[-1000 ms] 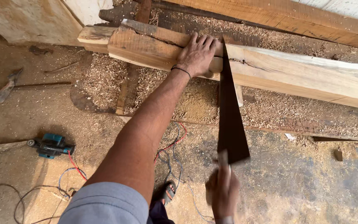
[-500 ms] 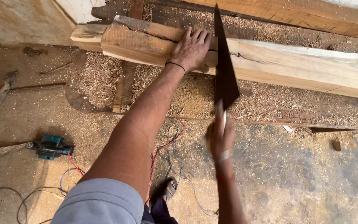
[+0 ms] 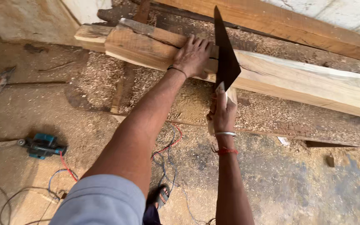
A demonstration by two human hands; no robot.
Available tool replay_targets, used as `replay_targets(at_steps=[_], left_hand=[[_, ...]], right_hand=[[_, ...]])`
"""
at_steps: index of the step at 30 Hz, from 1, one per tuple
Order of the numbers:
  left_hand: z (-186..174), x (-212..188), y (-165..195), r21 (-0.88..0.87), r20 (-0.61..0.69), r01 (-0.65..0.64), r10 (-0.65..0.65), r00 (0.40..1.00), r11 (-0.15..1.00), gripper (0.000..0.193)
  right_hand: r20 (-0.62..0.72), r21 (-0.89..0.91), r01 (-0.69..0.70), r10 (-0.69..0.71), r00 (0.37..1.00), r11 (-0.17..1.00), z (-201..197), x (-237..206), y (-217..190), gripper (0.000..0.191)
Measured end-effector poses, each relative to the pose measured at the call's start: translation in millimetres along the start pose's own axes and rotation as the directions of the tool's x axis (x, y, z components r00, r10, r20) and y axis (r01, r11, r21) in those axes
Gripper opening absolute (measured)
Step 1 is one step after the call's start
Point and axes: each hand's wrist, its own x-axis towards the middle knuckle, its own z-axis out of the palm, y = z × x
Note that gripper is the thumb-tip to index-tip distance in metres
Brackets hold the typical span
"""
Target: The person steadies a long wooden plank resting on a low support with one hand and saws through it with a hand saw held in the other hand, making repeated back-and-forth cutting strokes along a marked line on the wood.
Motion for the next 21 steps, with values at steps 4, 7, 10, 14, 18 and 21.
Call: replay_targets(at_steps=[4, 7, 10, 14, 18, 21], left_hand=[[-10.3, -6.8, 4.1, -0.001, -0.022, -0.002, 0.002, 1.000, 1.000, 0.129], [3.4, -2.5, 0.7, -0.022, 0.005, 0.016, -0.016, 1.000, 1.000, 0.125], [34.1, 12.2, -6.5, 0.036, -0.047, 0.019, -0.017, 0.999, 0.999, 0.114], [69.4, 28.0, -15.8, 0.365, -0.351, 0.073, 0.065, 0.934, 0.928, 0.097], [64.1, 22.3, -21.0, 0.144, -0.066, -0.038, 0.048, 0.997, 0.989, 0.131], [43.0, 10.8, -18.6, 0.005, -0.098, -0.044, 0.044, 0.994, 0.999, 0.130]], right_hand=[[-0.014, -0.135, 0.257, -0.262, 0.965, 0.957, 4.6, -111.2, 33.4, 0.050], [-0.154, 0.161, -0.186, 0.210, 0.965, 0.969, -3.5, -224.5, 52.8, 0.044], [-0.155, 0.371, -0.180, 0.252, 0.955, 0.911, -13.7, -245.0, 50.5, 0.041], [0.005, -0.116, 0.028, -0.028, 1.000, 0.993, -14.5, -106.7, 29.6, 0.049], [-0.017, -0.005, -0.019, 0.019, 1.000, 1.000, 5.9, -7.9, 29.4, 0.050], [0.053, -0.573, 0.424, -0.484, 0.873, 0.702, 15.4, -77.2, 54.8, 0.053]])
